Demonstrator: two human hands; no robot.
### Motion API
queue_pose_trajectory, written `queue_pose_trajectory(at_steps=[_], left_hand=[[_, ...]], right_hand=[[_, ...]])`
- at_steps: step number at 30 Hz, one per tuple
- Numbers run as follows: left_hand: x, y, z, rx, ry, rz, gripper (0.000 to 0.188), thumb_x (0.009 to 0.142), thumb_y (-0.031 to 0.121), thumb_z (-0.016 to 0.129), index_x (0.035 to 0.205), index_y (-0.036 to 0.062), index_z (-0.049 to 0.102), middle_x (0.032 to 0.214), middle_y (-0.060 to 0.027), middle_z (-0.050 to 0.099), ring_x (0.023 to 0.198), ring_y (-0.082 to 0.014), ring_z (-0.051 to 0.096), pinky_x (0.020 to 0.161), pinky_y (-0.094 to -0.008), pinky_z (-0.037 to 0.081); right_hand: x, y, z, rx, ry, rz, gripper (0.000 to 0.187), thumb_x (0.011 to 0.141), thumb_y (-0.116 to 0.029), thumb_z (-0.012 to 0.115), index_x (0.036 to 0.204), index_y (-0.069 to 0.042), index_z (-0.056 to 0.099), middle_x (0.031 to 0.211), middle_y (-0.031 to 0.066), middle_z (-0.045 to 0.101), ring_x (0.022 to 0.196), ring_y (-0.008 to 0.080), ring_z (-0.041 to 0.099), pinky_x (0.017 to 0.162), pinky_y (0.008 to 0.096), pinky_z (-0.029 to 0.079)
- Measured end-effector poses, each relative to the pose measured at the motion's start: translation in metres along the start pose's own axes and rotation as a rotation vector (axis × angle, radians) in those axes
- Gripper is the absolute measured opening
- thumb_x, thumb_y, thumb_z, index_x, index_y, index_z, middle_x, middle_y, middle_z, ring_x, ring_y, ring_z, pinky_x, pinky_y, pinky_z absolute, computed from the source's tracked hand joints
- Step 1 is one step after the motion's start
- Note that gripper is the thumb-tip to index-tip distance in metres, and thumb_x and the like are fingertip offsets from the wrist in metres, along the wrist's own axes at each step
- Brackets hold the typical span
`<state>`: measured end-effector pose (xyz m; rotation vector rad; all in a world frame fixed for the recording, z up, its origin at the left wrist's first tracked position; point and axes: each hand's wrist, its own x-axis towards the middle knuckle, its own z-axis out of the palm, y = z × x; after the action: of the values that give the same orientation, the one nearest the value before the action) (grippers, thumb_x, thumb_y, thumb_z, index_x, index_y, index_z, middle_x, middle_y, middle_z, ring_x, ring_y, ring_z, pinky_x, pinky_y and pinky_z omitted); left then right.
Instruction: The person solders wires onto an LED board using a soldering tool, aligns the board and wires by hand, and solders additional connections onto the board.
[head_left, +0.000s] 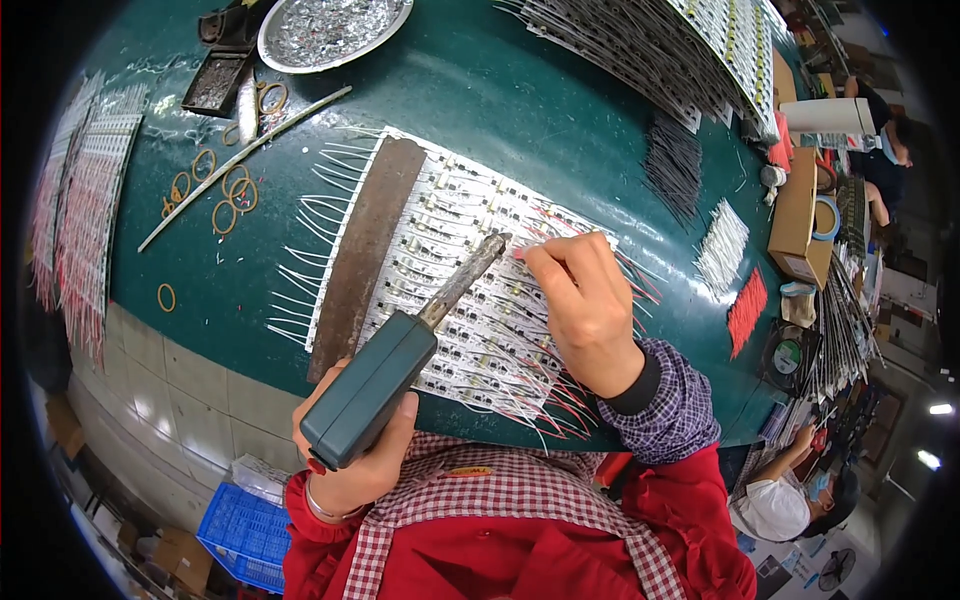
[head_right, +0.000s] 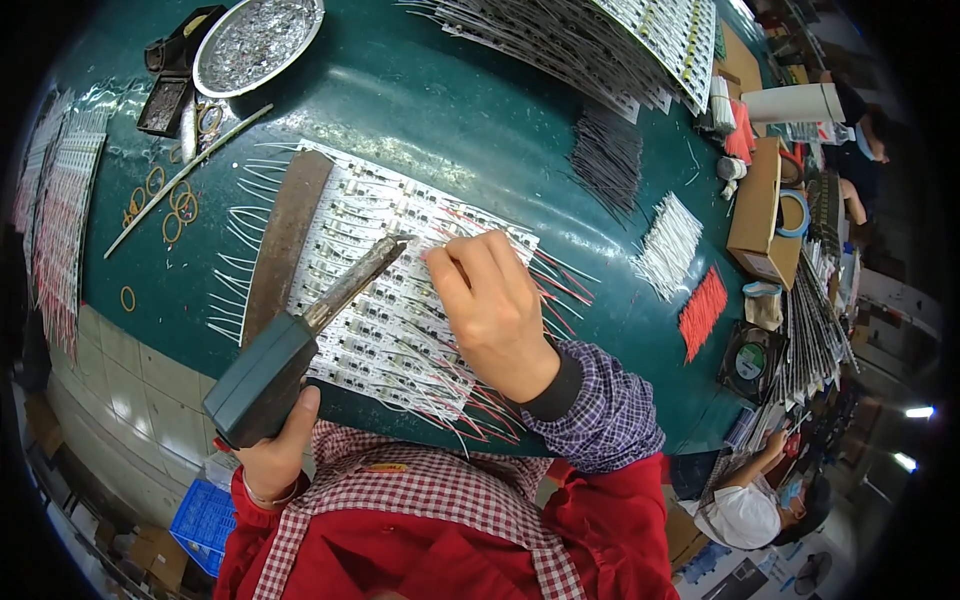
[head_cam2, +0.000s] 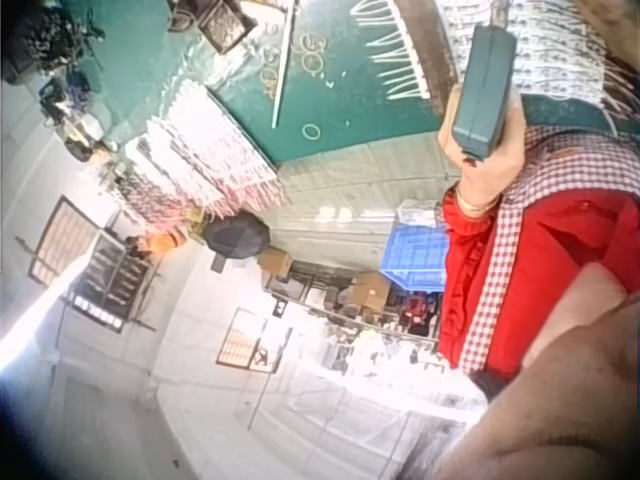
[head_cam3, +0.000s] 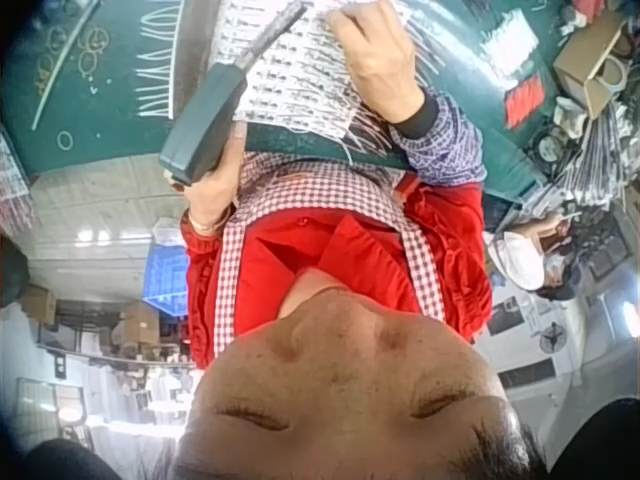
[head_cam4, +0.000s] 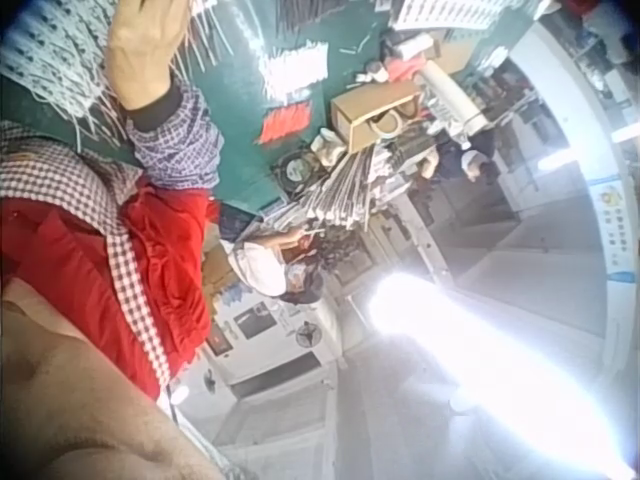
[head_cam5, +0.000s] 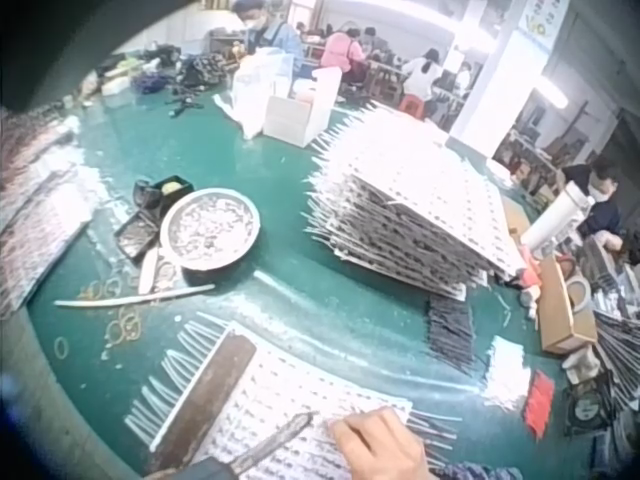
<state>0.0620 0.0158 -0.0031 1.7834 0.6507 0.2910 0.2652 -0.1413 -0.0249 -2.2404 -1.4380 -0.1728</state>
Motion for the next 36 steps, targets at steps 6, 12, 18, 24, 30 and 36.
queue_pose_trajectory(at_steps=[6, 12, 18, 24, 30, 36], left_hand=[[-0.003, 0.0, 0.001, -0.019, 0.022, 0.0, 0.023, 0.075, 0.0, 0.075, 0.097, -0.0072, 0.07, 0.089, -0.0176, 0.068, 0.073, -0.0251, 0.068, 0.065, -0.0309, 0.054], [-0.006, -0.003, 0.0, -0.028, 0.048, 0.002, 0.023, 0.075, -0.001, 0.075, 0.097, -0.0072, 0.07, 0.089, -0.0174, 0.068, 0.073, -0.0245, 0.068, 0.066, -0.0306, 0.054], [-0.007, -0.003, -0.001, -0.019, 0.047, 0.048, 0.022, 0.075, -0.001, 0.074, 0.096, -0.0066, 0.07, 0.088, -0.016, 0.067, 0.072, -0.0227, 0.067, 0.063, -0.0301, 0.053], [-0.007, -0.001, -0.006, -0.007, -0.02, 0.025, 0.021, 0.077, -0.001, 0.074, 0.097, -0.0059, 0.069, 0.09, -0.0145, 0.067, 0.073, -0.0216, 0.066, 0.062, -0.0289, 0.052], [-0.006, 0.001, -0.006, 0.01, -0.043, 0.071, 0.021, 0.076, -0.004, 0.073, 0.096, -0.0057, 0.069, 0.09, -0.0145, 0.067, 0.073, -0.0208, 0.066, 0.063, -0.029, 0.051], [-0.006, 0.001, -0.005, 0.011, -0.072, 0.033, 0.019, 0.075, -0.005, 0.073, 0.093, -0.0058, 0.068, 0.087, -0.0141, 0.066, 0.071, -0.0216, 0.065, 0.062, -0.0301, 0.05]], right_hand=[[-0.001, -0.001, 0.002, 0.0, 0.017, -0.001, 0.031, 0.067, 0.003, 0.065, 0.099, 0.005, 0.064, 0.09, 0.012, 0.058, 0.081, 0.0264, 0.057, 0.067, 0.0346, 0.05], [-0.004, -0.004, -0.001, 0.02, 0.069, 0.006, 0.029, 0.069, 0.002, 0.066, 0.098, 0.005, 0.063, 0.09, 0.0121, 0.058, 0.081, 0.0266, 0.057, 0.068, 0.0361, 0.049], [-0.011, -0.007, 0.002, 0.093, 0.062, -0.008, 0.029, 0.07, 0.004, 0.066, 0.098, 0.004, 0.064, 0.09, 0.0116, 0.059, 0.078, 0.0262, 0.056, 0.064, 0.0345, 0.048], [-0.011, -0.011, 0.002, 0.085, 0.031, 0.014, 0.031, 0.069, 0.007, 0.066, 0.1, 0.004, 0.064, 0.09, 0.0114, 0.059, 0.079, 0.0257, 0.057, 0.063, 0.0337, 0.049], [-0.009, -0.011, -0.001, 0.076, 0.0, 0.014, 0.031, 0.068, 0.007, 0.065, 0.1, 0.004, 0.065, 0.092, 0.012, 0.058, 0.081, 0.026, 0.057, 0.063, 0.0337, 0.05], [-0.009, -0.012, 0.0, 0.053, -0.01, 0.008, 0.033, 0.068, 0.007, 0.064, 0.101, 0.005, 0.065, 0.091, 0.0122, 0.058, 0.08, 0.0265, 0.056, 0.062, 0.0343, 0.049]])
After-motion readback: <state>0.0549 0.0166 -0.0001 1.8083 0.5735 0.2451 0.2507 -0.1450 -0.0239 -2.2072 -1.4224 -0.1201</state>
